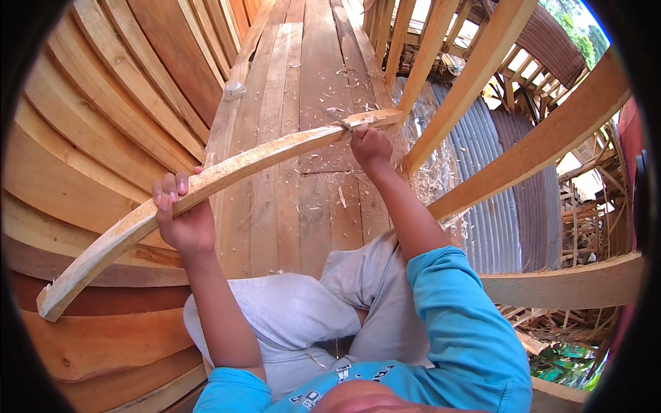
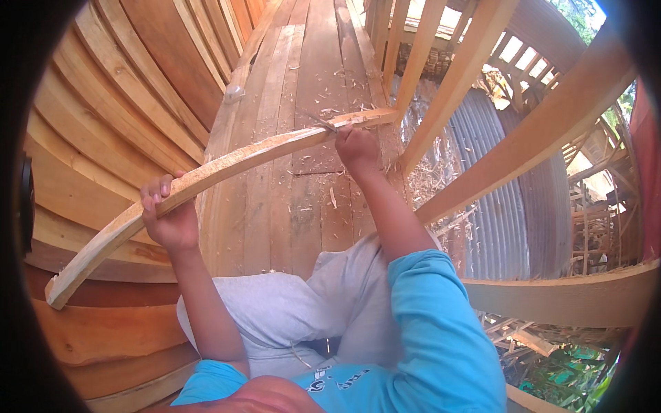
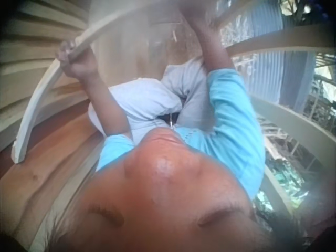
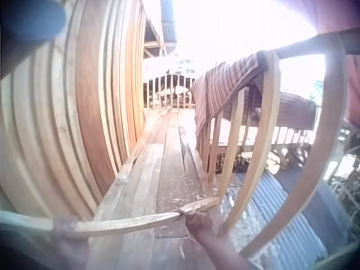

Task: The person sits cross-legged on a wooden floor and uses a knife to shave and shape a curved wooden plank. The person holds the plank with the left hand and repeatedly scrapes the surface with the knife in the right hand, producing wood shavings.

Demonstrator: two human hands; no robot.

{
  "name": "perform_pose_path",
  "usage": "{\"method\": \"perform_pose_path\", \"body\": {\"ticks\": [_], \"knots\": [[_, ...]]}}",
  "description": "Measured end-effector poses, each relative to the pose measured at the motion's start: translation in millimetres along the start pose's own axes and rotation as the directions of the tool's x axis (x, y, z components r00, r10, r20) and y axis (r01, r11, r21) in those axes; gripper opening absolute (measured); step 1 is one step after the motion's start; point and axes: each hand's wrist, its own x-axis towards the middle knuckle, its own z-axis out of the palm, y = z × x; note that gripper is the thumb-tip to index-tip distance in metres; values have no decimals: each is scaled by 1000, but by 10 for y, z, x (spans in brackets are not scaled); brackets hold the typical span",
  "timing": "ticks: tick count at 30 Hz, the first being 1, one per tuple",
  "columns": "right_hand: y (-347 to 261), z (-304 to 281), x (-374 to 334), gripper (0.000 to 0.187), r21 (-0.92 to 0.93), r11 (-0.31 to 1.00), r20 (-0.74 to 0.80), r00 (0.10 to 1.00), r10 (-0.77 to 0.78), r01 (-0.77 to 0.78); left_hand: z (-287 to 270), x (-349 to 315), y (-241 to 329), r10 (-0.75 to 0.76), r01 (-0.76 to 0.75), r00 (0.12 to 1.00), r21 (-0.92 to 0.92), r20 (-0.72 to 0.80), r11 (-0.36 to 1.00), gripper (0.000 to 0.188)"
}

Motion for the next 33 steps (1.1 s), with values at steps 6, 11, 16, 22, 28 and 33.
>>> {"method": "perform_pose_path", "body": {"ticks": [6, 11, 16, 22, 28, 33], "knots": [[-308, -109, -196, 56, 61, 994, 17, 996, 84, -85, -49, -3, 45, 8, -8, 1000, -1, 5, 1000, 23], [-765, -236, -438, 58, 96, 995, 130, 991, -15, 2, -70, -8, 57, 19, -19, 1000, 5, 2, 1000, 24], [352, -97, 135, 55, -17, 961, 110, 955, 276, -276, 21, 2, 3, -2, 2, 1000, 6, -1, 1000, 23], [-288, -142, -185, 56, 51, 989, 145, 981, 128, -136, -38, 4, 29, 21, -21, 1000, -2, -6, 1000, 23], [-283, -74, -175, 57, 59, 998, 78, 997, -3, -1, -44, -35, 24, 6, -6, 1000, 12, 1, 1000, 22], [-226, -56, -170, 57, 59, 996, 39, 997, 67, -69, -35, -5, 12, 3, -3, 1000, 9, -7, 1000, 22]]}}
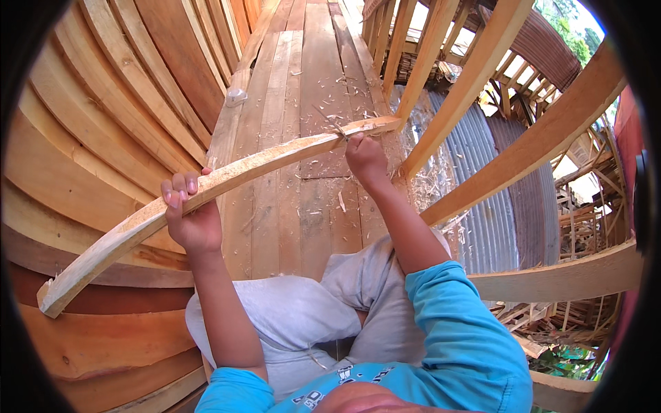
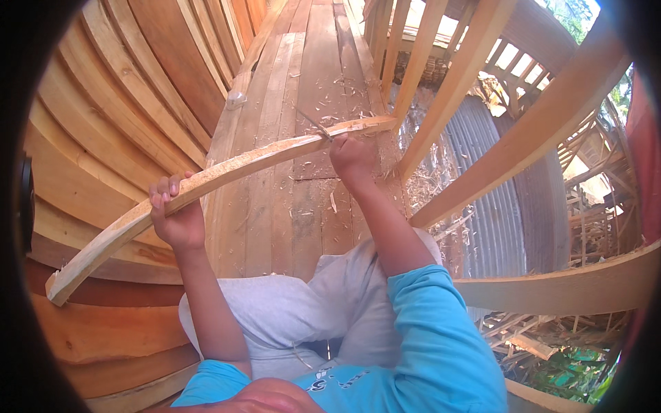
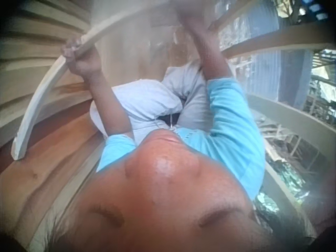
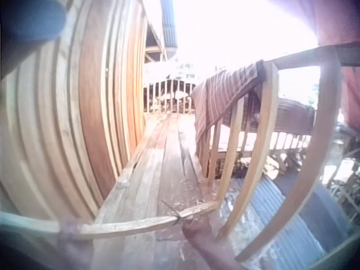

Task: The person sits cross-legged on a wooden floor and uses a knife to shave and shape a curved wooden plank. The person holds the plank with the left hand and repeatedly scrapes the surface with the knife in the right hand, producing wood shavings.

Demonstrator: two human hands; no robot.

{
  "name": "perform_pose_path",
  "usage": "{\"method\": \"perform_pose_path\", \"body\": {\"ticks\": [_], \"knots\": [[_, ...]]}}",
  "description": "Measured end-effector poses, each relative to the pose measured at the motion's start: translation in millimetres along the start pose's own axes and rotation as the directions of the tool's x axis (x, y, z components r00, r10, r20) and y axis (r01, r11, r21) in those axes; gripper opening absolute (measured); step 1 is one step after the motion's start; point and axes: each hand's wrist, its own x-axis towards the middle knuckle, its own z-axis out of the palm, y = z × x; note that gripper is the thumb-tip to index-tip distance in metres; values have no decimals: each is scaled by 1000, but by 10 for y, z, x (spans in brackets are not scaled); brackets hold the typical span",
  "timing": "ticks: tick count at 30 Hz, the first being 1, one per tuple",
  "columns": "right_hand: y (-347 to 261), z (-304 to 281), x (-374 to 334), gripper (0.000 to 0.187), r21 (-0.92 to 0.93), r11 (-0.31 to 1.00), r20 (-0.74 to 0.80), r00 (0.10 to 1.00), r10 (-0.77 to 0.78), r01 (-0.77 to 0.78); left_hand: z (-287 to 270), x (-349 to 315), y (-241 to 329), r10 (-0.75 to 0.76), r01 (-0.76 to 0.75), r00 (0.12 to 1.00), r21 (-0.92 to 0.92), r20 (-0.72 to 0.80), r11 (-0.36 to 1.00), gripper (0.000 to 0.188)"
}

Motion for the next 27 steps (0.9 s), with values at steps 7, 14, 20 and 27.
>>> {"method": "perform_pose_path", "body": {"ticks": [7, 14, 20, 27], "knots": [[-661, -240, -405, 59, 69, 995, 178, 981, -81, 70, -59, -4, 25, 23, -23, 1000, -9, 22, 1000, 22], [503, -3, 269, 53, -15, 969, 17, 969, 247, -246, 29, 8, -33, 4, -4, 1000, -4, -11, 1000, 23], [-378, -118, -187, 55, 70, 996, 147, 988, 50, -61, -66, -10, 30, 24, -23, 999, -15, 31, 1000, 22], [-267, -239, -99, 53, -39, 999, 103, 995, -2, 6, -41, -41, -9, 4, -4, 999, 21, 40, 1000, 21]]}}
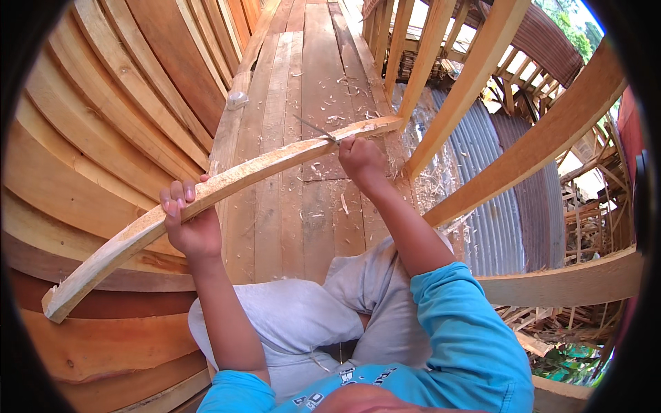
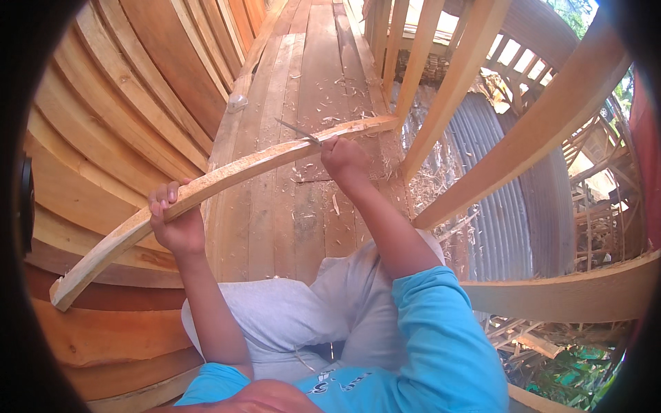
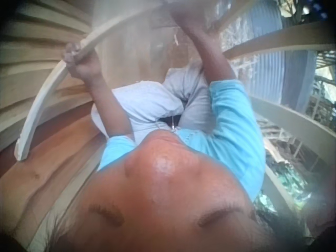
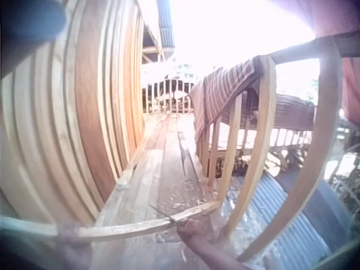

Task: The person sits cross-legged on a wooden floor and uses a knife to shave and shape a curved wooden plank. The person holds the plank with the left hand and repeatedly scrapes the surface with the knife in the right hand, producing wood shavings.

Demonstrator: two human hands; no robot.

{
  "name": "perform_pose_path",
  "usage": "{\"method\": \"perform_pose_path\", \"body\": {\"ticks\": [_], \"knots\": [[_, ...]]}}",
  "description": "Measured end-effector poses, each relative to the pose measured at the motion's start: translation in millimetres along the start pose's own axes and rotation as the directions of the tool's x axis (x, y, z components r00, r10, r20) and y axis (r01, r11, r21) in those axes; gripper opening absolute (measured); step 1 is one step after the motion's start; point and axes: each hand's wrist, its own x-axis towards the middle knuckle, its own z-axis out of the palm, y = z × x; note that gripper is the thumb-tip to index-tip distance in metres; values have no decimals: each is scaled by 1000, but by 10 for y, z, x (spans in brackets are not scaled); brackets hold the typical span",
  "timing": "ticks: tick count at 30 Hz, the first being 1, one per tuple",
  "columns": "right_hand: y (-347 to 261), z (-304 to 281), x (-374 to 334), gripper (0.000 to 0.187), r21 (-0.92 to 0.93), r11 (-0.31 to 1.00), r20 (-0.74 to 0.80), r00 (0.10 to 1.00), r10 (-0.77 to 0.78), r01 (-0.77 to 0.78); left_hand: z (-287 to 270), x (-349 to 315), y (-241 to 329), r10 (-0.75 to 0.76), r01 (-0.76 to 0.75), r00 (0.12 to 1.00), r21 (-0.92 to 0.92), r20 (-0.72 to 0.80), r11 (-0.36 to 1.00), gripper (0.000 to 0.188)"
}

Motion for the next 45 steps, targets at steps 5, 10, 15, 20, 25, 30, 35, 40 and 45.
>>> {"method": "perform_pose_path", "body": {"ticks": [5, 10, 15, 20, 25, 30, 35, 40, 45], "knots": [[-172, -115, -115, 54, 47, 999, -12, 1000, -2, 3, 12, 38, -2, 12, -12, 1000, -17, 4, 1000, 21], [-540, -179, -303, 54, 8, 988, 65, 985, -158, 157, 4, 41, 30, 19, -20, 1000, -42, -22, 999, 24], [-293, -29, -245, 52, -22, 980, -15, 980, -199, 199, -16, 9, 28, -6, 5, 1000, -33, -17, 999, 22], [-196, 96, -200, 52, -56, 982, -66, 981, -185, 181, -52, 6, 63, -14, 16, 1000, -48, 25, 999, 17], [370, 40, 139, 54, -52, 998, -55, 998, 39, -42, -10, 27, 13, -33, 37, 999, -99, 43, 994, 20], [194, -40, -47, 56, -47, 996, 31, 997, 75, -73, -47, 28, -45, -19, 23, 999, -94, 48, 995, 21], [-584, -180, -448, 57, 40, 994, 146, 983, -107, 102, -111, 13, 2, 14, -12, 1000, -81, 28, 997, 21], [-237, -3, -161, 55, 56, 994, 62, 993, -102, 98, -18, 0, 19, -11, 12, 1000, -36, 22, 999, 20], [569, 44, 239, 56, -15, 999, -17, 999, -30, 30, -1, 2, 7, -23, 24, 999, -30, 33, 999, 18]]}}
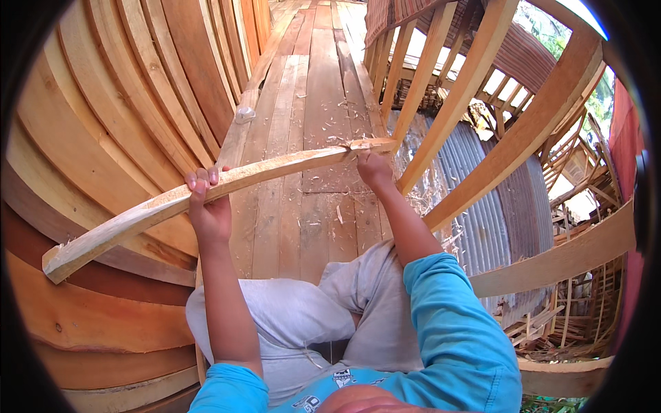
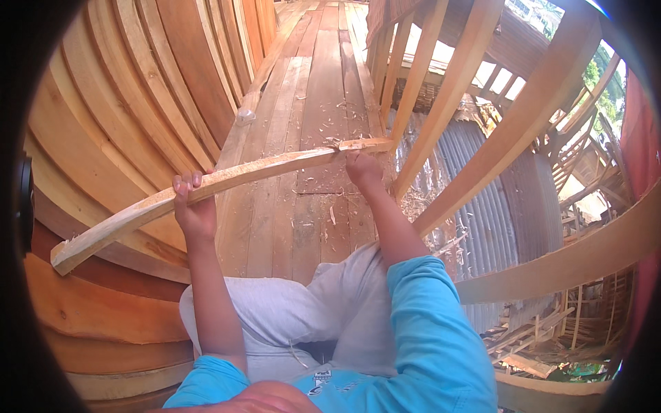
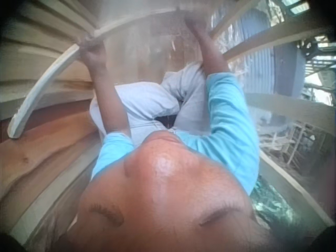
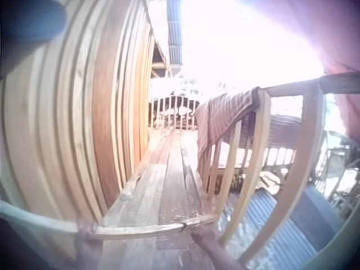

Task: The person sits cross-legged on a wooden floor and uses a knife to shave and shape a curved wooden plank. The person holds the plank with the left hand and repeatedly scrapes the surface with the knife in the right hand, producing wood shavings.

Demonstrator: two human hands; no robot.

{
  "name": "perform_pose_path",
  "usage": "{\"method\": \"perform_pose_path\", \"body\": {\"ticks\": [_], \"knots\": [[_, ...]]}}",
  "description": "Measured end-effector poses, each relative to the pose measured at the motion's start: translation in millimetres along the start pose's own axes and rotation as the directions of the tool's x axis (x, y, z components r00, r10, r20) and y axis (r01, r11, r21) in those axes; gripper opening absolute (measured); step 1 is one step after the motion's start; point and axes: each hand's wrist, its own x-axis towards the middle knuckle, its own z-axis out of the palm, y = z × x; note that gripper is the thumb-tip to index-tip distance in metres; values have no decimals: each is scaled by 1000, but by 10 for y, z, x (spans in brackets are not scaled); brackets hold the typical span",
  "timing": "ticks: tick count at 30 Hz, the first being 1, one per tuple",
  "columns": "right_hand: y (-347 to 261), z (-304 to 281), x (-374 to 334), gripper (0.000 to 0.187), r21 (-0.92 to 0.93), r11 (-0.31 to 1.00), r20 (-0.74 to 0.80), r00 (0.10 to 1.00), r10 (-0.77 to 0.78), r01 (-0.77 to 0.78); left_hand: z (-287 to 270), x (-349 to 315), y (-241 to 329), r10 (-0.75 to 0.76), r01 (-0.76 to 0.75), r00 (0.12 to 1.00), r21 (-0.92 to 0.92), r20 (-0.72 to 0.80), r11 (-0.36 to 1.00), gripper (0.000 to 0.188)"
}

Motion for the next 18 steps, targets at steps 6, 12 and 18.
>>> {"method": "perform_pose_path", "body": {"ticks": [6, 12, 18], "knots": [[-740, -64, -399, 55, 53, 997, 128, 991, 43, -50, -140, 23, 28, 41, -43, 999, -49, -26, 998, 21], [-192, 60, -14, 53, 43, 990, 7, 991, -134, 134, 5, 21, -62, 16, -17, 1000, -25, -13, 1000, 22], [-510, 5, -293, 56, 93, 995, -12, 1000, -19, 20, -7, 28, 12, 25, -24, 999, 11, -36, 1000, 20]]}}
